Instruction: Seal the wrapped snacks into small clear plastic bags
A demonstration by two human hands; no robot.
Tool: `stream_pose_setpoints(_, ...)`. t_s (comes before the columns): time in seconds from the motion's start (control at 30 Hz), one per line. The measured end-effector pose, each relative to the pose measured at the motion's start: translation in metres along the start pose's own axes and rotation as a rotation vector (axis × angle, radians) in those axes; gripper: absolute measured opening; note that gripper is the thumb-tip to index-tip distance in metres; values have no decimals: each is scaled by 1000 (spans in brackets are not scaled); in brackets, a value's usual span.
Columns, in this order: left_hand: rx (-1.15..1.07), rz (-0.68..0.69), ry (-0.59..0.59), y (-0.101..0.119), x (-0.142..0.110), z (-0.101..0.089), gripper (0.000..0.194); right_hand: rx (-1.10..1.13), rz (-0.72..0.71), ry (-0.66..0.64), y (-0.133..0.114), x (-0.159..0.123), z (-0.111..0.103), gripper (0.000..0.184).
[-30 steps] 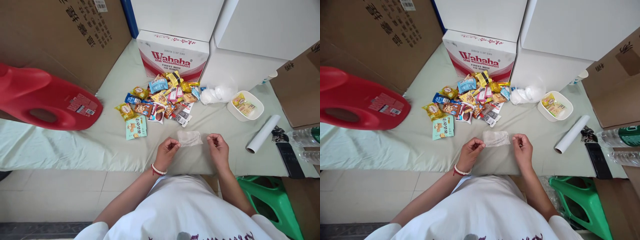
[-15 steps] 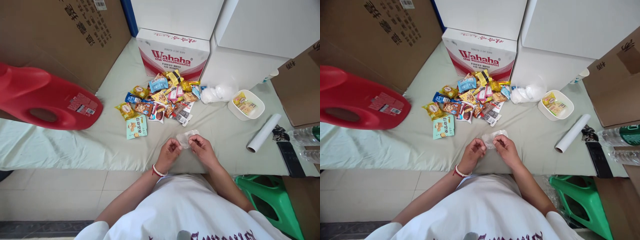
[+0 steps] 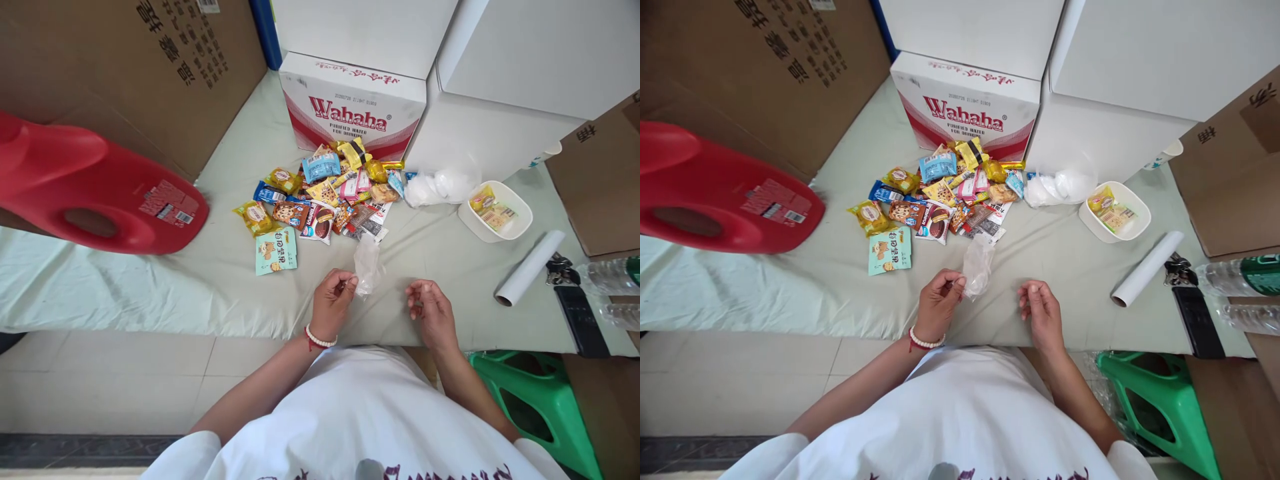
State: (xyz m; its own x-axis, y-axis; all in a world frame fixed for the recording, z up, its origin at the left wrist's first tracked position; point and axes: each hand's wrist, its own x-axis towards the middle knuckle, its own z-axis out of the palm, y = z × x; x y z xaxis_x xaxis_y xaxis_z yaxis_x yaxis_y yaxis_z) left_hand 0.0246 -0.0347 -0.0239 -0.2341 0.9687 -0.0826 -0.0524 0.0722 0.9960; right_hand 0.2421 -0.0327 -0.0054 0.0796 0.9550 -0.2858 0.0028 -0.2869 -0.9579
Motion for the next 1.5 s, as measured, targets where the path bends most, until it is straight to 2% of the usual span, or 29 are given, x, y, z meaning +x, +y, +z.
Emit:
stream_pose_setpoints(0.1, 216, 214, -49, 5, -8, 4, 18, -49, -77, -44, -17, 4, 11, 51)
stream_pose_setpoints(0.2, 288, 280, -112, 8, -12, 8, 16, -191, -96, -149, -27, 17, 31, 49)
stream_pose_setpoints(0.3, 189, 177, -54, 4, -9, 3, 20, -172, -69, -128, -23, 30, 44, 36)
stream_pose_setpoints(0.4, -1, 5, 9, -4, -2, -10, 29, 74, 15, -54, -14, 35, 42, 32)
stream_pose_setpoints(0.5, -95, -58, -74, -10, 0, -16, 39, 264, 153, -73, -10, 30, 38, 37)
stream_pose_setpoints(0.6, -93, -98, -191, -12, 0, -11, 75, 278, 225, -136, -15, 24, 37, 40)
stream_pose_setpoints(0.63, -82, -103, -225, -11, 2, -8, 80, 268, 235, -154, -17, 22, 36, 41)
stream_pose_setpoints(0.67, -64, -98, -255, -9, 5, -7, 74, 261, 244, -168, -21, 21, 34, 41)
stream_pose_setpoints(0.77, 59, 25, -277, -1, 28, -13, 22, 258, 297, -197, -30, 20, 21, 42)
stream_pose_setpoints(0.8, 122, 101, -246, 4, 38, -18, 10, 258, 314, -207, -32, 20, 14, 42)
stream_pose_setpoints(0.87, 230, 260, -99, 14, 60, -31, 9, 245, 328, -208, -32, 19, 1, 42)
stream_pose_setpoints(0.97, 313, 375, 289, 30, 78, -41, 10, 182, 293, -144, -21, 16, -9, 42)
stream_pose_setpoints(1.0, 317, 379, 354, 34, 77, -40, 9, 153, 268, -109, -15, 14, -9, 42)
stream_pose_setpoints(1.03, 309, 364, 336, 39, 73, -36, 8, 121, 238, -75, -9, 12, -8, 42)
stream_pose_setpoints(1.07, 299, 342, 241, 43, 65, -30, 8, 85, 205, -44, -3, 9, -5, 41)
stream_pose_setpoints(1.13, 285, 280, -82, 50, 43, -13, 14, -4, 135, 0, 6, 3, 0, 37)
stream_pose_setpoints(1.17, 305, 291, -174, 53, 31, -5, 17, -56, 102, 11, 9, 0, 2, 35)
stream_pose_setpoints(1.27, 420, 484, -289, 61, 5, 17, 20, -213, 4, 14, 10, -9, 3, 29)
stream_pose_setpoints(1.33, 526, 601, -434, 61, -1, 26, 23, -288, -61, 10, 8, -12, 2, 26)
stream_pose_setpoints(1.4, 683, 590, -522, 55, 0, 31, 28, -330, -94, 14, 6, -13, 1, 25)
stream_pose_setpoints(1.5, 919, 437, -492, 41, 8, 35, 39, -349, -84, 19, 6, -12, 0, 27)
